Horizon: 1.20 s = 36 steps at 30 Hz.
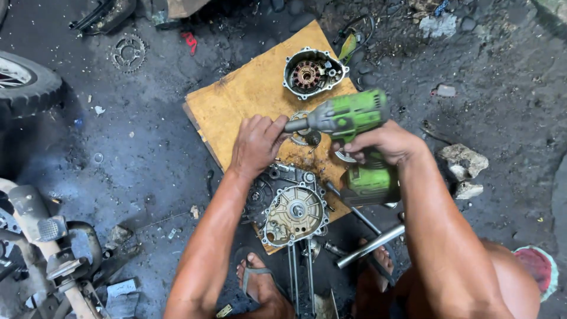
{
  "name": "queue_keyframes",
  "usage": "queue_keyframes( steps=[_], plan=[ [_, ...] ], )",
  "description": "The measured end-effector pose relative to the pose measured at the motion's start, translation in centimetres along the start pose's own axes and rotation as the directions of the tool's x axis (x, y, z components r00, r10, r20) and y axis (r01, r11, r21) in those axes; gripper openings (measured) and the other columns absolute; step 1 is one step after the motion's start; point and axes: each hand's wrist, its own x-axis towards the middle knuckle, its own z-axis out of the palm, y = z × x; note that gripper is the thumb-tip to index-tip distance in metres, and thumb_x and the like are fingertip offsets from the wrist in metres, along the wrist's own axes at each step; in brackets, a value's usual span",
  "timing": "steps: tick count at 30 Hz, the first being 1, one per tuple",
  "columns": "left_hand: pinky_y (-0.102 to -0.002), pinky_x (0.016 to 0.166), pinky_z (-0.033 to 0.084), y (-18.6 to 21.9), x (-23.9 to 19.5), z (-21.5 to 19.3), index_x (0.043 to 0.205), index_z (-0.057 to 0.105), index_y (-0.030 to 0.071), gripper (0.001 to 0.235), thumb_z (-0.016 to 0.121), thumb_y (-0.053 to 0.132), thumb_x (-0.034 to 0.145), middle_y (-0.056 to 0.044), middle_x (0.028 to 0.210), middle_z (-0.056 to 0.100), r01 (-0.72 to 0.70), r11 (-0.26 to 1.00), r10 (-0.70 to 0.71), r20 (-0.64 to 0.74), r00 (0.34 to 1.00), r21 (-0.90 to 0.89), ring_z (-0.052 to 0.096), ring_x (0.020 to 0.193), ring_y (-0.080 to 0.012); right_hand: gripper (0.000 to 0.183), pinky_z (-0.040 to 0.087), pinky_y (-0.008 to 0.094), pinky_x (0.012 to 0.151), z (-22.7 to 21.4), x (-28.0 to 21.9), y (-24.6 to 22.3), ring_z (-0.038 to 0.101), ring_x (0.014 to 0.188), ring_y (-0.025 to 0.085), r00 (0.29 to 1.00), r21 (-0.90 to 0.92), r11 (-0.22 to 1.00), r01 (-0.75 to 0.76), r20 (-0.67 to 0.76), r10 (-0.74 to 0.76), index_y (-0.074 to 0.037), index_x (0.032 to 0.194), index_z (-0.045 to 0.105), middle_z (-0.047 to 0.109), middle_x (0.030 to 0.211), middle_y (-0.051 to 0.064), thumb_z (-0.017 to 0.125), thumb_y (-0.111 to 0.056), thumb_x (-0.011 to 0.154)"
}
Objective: Disassembling a motorcycle engine using an impact driver and hand tools on a workshop floor
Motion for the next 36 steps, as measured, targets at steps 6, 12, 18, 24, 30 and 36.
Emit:
queue_keyframes(
  steps=[6,12,18,24,30,36],
  plan=[
    [-0.038,0.071,0.048,0.5,0.6,-0.1,0.119,0.063,0.023,0.034,0.051,0.052,0.105,0.002,0.075,0.055,-0.056,0.984,0.076,-0.115,0.99,0.17,0.062,0.075,-0.0211,0.02,0.046,0.041,0.038,-1.4,1.7,3.2,0.053,0.039,0.024,0.998,0.152,0.986,0.068,-0.001,-0.069,0.007,0.08,0.069,0.059,0.059,0.018,0.075,0.012,0.062],
    [-0.059,0.107,0.045,1.2,-2.4,3.4,0.13,0.069,0.008,0.036,0.065,0.026,0.099,-0.017,0.124,0.072,0.482,0.848,-0.321,0.513,0.796,-0.218,0.063,0.122,-0.0446,0.042,0.052,0.045,0.058,1.8,2.4,3.5,0.068,0.073,0.029,0.98,-0.353,0.919,-0.176,-0.148,0.131,0.003,0.106,0.075,0.074,0.09,0.019,0.086,-0.007,0.067],
    [-0.053,0.123,0.023,1.7,-5.3,6.3,0.125,0.066,0.014,0.036,0.057,0.023,0.091,-0.01,0.117,0.076,0.515,0.857,-0.332,0.761,0.557,-0.003,0.065,0.126,-0.0311,0.035,0.054,0.044,0.055,4.1,4.2,4.5,0.072,0.057,0.029,0.971,-0.78,0.592,-0.204,-0.085,0.222,-0.013,0.102,0.078,0.072,0.069,0.014,0.082,-0.027,0.071],
    [-0.05,0.117,0.03,2.7,-4.2,5.3,0.122,0.065,0.017,0.038,0.052,0.023,0.087,-0.008,0.118,0.076,0.518,0.854,-0.325,0.819,0.472,0.04,0.065,0.126,-0.0288,0.063,0.053,0.052,0.097,5.5,3.1,4.1,0.071,0.112,0.041,0.976,-0.847,0.51,-0.15,-0.045,0.212,-0.008,0.131,0.066,0.075,0.112,0.022,0.082,-0.023,0.072],
    [-0.048,0.107,0.038,2.9,-3.7,4.8,0.117,0.068,0.016,0.035,0.051,0.024,0.087,-0.011,0.112,0.078,0.515,0.855,-0.338,0.813,0.475,0.055,0.067,0.122,-0.0328,0.061,0.049,0.055,0.108,7.5,1.0,-2.1,0.067,0.119,0.045,0.955,-0.928,0.365,-0.076,0.038,0.295,-0.009,0.142,0.06,0.074,0.117,0.025,0.062,-0.006,0.082],
    [-0.049,0.105,0.038,4.0,-3.0,3.5,0.113,0.07,0.015,0.033,0.054,0.029,0.087,-0.013,0.111,0.078,0.555,0.831,-0.359,0.787,0.501,0.026,0.067,0.121,-0.0353,0.06,0.048,0.052,0.11,7.5,2.0,-0.5,0.068,0.118,0.038,0.962,-0.954,0.277,-0.117,-0.039,0.27,-0.022,0.147,0.059,0.075,0.116,0.018,0.061,-0.014,0.087]
  ],
)
